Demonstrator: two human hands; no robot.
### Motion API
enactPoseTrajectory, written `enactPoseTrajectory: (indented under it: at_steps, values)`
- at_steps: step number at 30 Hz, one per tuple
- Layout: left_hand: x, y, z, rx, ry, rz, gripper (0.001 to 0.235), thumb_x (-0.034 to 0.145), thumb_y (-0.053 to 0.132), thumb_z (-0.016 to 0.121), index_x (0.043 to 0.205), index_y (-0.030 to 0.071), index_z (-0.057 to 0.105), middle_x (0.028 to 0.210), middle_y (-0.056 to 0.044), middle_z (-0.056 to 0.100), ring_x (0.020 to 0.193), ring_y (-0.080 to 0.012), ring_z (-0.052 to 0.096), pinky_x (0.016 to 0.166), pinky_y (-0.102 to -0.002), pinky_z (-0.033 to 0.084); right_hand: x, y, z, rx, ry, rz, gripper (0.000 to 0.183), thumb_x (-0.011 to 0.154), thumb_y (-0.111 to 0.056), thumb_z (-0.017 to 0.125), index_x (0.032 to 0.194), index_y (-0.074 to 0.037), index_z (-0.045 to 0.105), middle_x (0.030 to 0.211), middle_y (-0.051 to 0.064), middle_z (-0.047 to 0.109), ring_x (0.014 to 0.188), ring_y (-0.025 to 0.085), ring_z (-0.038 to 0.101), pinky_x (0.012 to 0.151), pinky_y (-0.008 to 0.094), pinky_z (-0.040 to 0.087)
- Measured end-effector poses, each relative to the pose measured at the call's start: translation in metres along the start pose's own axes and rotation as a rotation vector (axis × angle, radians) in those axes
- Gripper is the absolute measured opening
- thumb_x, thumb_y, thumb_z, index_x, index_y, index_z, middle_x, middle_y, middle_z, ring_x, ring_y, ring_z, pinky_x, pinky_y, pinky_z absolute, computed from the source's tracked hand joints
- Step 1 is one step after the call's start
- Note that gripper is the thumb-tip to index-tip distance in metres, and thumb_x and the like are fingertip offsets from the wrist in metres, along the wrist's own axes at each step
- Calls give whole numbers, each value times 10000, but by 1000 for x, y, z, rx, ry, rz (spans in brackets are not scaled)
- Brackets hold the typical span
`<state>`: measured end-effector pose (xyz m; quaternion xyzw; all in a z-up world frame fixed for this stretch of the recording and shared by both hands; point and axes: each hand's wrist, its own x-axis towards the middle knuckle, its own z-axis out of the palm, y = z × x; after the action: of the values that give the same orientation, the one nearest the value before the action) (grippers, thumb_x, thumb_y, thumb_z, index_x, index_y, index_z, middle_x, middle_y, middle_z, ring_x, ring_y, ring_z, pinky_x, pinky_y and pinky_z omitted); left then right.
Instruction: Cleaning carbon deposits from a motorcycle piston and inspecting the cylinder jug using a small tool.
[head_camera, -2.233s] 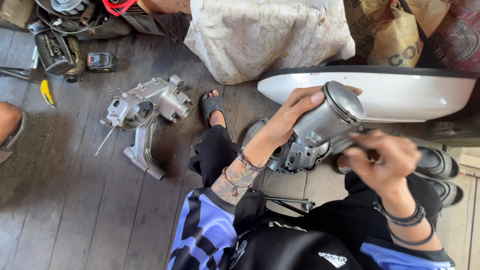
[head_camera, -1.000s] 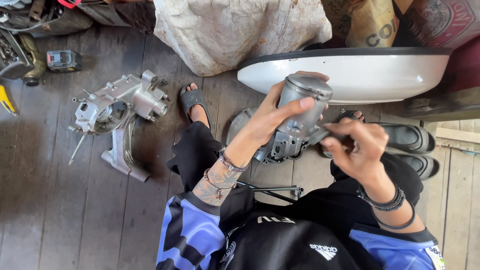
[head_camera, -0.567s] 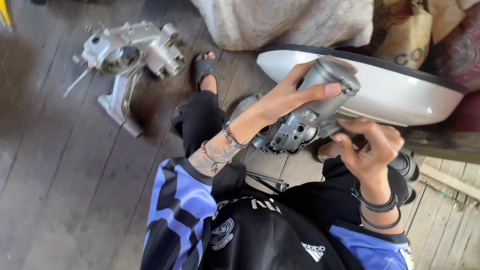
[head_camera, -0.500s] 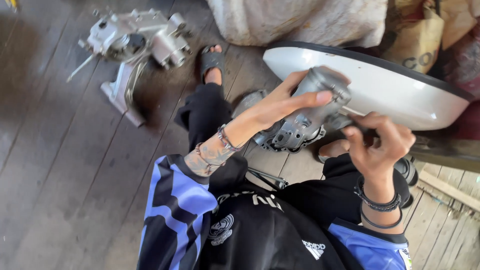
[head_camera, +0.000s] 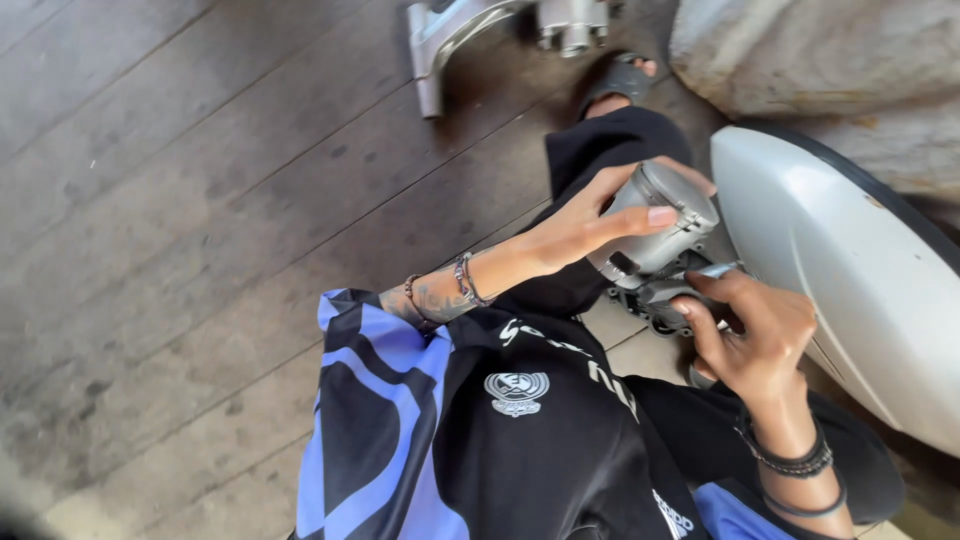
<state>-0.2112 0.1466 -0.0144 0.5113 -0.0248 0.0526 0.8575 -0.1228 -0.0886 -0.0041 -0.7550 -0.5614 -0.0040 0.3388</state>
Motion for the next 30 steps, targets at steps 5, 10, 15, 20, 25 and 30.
enactPoseTrajectory:
  at_steps: [5,10,15,20,25,30]
  values:
    - [-29,8,-6,-39,28,130,494,1018,519,611,1331,137,622,1216,-18,691,1132,-131,651,1040,-277,494,15,-15,-11,-35,-40,54,360,1067,-235,708,1030,123,724,980,235,756,746,289,661,654,372,454]
    - [-50,17,-14,-49,76,187,501,1025,524,593,1330,129,628,1252,-19,686,1137,-163,669,1043,-306,510,29,-29,1,-31,-80,-111,303,1025,-217,740,967,80,737,946,188,774,793,282,727,661,370,498]
    - [-69,25,-15,-33,88,182,528,999,545,594,1304,116,623,1188,-43,710,1053,-153,681,943,-287,521,39,-50,2,-21,-36,-18,370,1089,-211,731,1075,157,761,969,234,761,614,249,589,593,359,419]
    - [-80,34,-21,26,89,233,524,1013,552,572,1304,121,631,1230,-14,687,1127,-149,669,1042,-308,516,36,-62,9,-20,-75,-113,315,1018,-205,766,1024,110,763,914,186,753,705,252,669,633,355,473]
    - [-106,44,-20,-5,62,237,526,1008,567,589,1320,145,609,1183,-17,733,1081,-127,698,985,-282,539,32,-85,22,19,14,7,390,1061,-239,726,1036,151,738,1021,254,775,614,222,574,584,331,375]
    - [-144,43,-32,51,214,259,549,976,565,589,1295,120,621,1163,-29,712,1042,-131,696,931,-269,553,44,-114,44,58,-114,-155,323,996,-197,750,969,125,741,962,209,776,825,310,751,709,391,547]
